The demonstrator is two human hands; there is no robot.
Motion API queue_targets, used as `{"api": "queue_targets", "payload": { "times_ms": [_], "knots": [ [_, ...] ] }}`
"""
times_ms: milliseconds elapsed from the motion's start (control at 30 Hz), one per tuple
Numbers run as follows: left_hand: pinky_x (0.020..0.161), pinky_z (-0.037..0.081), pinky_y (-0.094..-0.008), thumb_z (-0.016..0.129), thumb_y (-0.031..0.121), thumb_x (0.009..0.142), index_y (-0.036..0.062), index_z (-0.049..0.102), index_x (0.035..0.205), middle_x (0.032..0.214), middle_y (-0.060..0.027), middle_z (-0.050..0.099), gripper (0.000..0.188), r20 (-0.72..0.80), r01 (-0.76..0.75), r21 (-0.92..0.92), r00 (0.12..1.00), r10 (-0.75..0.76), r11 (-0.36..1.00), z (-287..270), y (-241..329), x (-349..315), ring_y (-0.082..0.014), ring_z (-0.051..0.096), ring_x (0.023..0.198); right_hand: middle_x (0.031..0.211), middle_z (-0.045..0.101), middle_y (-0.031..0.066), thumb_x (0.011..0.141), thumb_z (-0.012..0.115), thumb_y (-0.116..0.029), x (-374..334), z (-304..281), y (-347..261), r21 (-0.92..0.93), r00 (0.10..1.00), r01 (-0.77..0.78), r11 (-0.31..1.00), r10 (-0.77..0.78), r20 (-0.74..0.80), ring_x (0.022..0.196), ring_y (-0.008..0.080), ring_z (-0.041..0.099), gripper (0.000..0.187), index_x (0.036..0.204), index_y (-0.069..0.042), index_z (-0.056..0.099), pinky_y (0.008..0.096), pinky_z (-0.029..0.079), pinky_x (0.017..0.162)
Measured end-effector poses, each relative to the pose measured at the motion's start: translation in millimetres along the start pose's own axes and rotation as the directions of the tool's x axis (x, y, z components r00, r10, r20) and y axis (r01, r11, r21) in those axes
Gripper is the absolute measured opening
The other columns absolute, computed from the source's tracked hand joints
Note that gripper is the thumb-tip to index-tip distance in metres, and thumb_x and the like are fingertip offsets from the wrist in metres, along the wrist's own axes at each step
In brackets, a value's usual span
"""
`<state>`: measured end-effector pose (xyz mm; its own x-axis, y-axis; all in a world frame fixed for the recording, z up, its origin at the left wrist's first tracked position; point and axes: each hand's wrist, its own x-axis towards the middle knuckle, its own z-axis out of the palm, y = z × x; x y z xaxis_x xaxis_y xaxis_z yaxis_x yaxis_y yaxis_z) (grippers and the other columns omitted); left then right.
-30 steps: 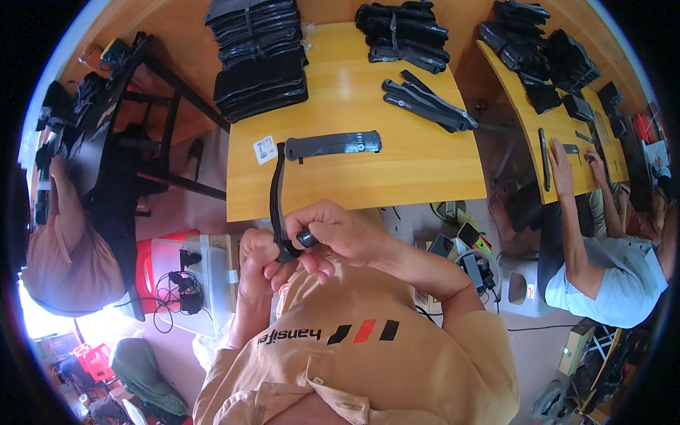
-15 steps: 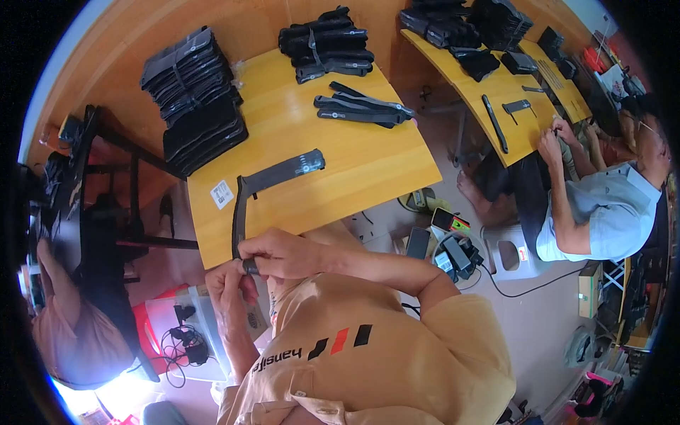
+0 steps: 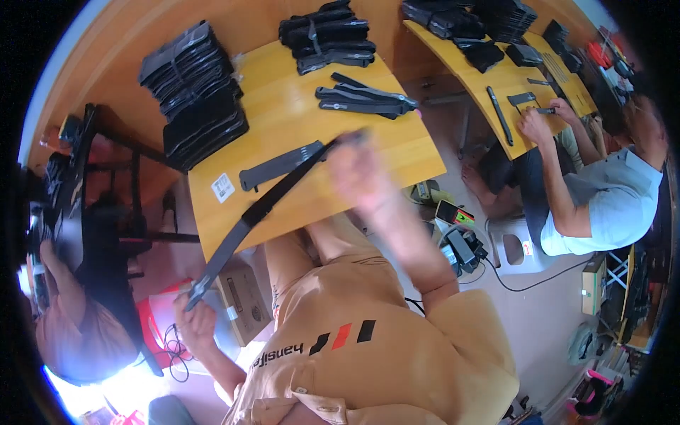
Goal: Assembling plastic clips and buckles onto black straps at a workshop table.
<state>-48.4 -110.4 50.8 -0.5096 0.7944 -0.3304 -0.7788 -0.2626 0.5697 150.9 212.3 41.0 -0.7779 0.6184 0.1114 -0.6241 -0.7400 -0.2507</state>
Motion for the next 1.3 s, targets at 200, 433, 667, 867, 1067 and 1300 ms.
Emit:
{"api": "queue_targets", "payload": {
  "times_ms": [200,433,667,867,1067,1300],
  "knots": [
    [0.027,0.016,-0.02,0.04,0.026,0.093,0.0159,0.031,0.054,0.04,0.0053,0.027,0.041,-0.437,-0.285,-0.114,0.875,0.21,0.952,-97,57,-60,-0.0041,0.019,0.028,0.052,0.037,0.0013,0.091,0.045,-0.027,-24,7,-121,-0.088,0.977,0.139,0.986,-0.151,-0.149,0.037,0.0075,0.032,0.026,0.073,-0.009,0.042,0.0193,0.029,0.031],
    [0.034,0.021,-0.0217,0.047,0.029,0.091,0.0136,0.039,0.06,0.048,0.0036,0.035,0.036,-0.232,-0.095,0.408,0.951,0.204,0.908,-22,-17,50,-0.0066,0.029,0.036,0.044,0.04,0.0047,0.086,0.041,-0.016,-35,36,-71,-0.777,0.947,-0.065,0.626,-0.207,-0.247,0.032,0.0083,0.037,0.023,0.073,0.001,0.048,0.0205,0.03,0.027],
    [0.038,0.037,-0.0216,0.045,0.039,0.091,0.0061,0.054,0.072,0.056,-0.0024,0.053,0.039,-0.444,0.103,0.49,0.884,0.147,0.866,-50,-86,99,-0.0101,0.049,0.043,0.06,0.056,0.0085,0.071,0.047,0.007,-32,50,-59,-0.92,0.993,0.032,-0.39,0.118,-0.016,0.046,0.0097,0.052,0.017,0.078,0.008,0.061,0.0209,0.041,0.045],
    [0.039,0.043,-0.0241,0.042,0.048,0.09,-0.0053,0.058,0.08,0.061,-0.0121,0.06,0.056,-0.476,0.244,0.624,0.872,0.113,0.742,-31,-81,99,-0.0161,0.058,0.046,0.064,0.055,0.0081,0.07,0.048,0.012,-25,51,-62,-0.936,0.996,-0.087,-0.341,-0.013,-0.088,0.054,0.0094,0.055,0.03,0.093,0.004,0.065,0.0204,0.042,0.049],
    [0.048,0.048,-0.025,0.051,0.039,0.089,-0.0038,0.062,0.087,0.066,-0.0122,0.063,0.044,-0.572,0.403,0.797,0.742,0.35,0.45,-53,-50,73,-0.0172,0.06,0.052,0.07,0.056,0.0089,0.068,0.047,0.014,-32,41,-77,-0.989,1.0,0.008,-0.146,0.017,0.006,0.06,0.0101,0.057,0.034,0.095,0.003,0.065,0.0201,0.042,0.052],
    [0.074,0.046,-0.0232,0.058,0.014,0.086,-0.0033,0.061,0.103,0.08,-0.0099,0.064,0.024,0.145,-0.331,0.889,0.86,0.49,0.316,63,-65,78,-0.0121,0.059,0.079,0.081,0.06,0.0119,0.064,0.047,0.012,-20,40,-16,-0.97,0.913,0.181,-0.16,0.395,0.105,0.072,0.0214,0.059,0.036,0.094,0.0,0.064,0.0262,0.044,0.06]
  ]
}}
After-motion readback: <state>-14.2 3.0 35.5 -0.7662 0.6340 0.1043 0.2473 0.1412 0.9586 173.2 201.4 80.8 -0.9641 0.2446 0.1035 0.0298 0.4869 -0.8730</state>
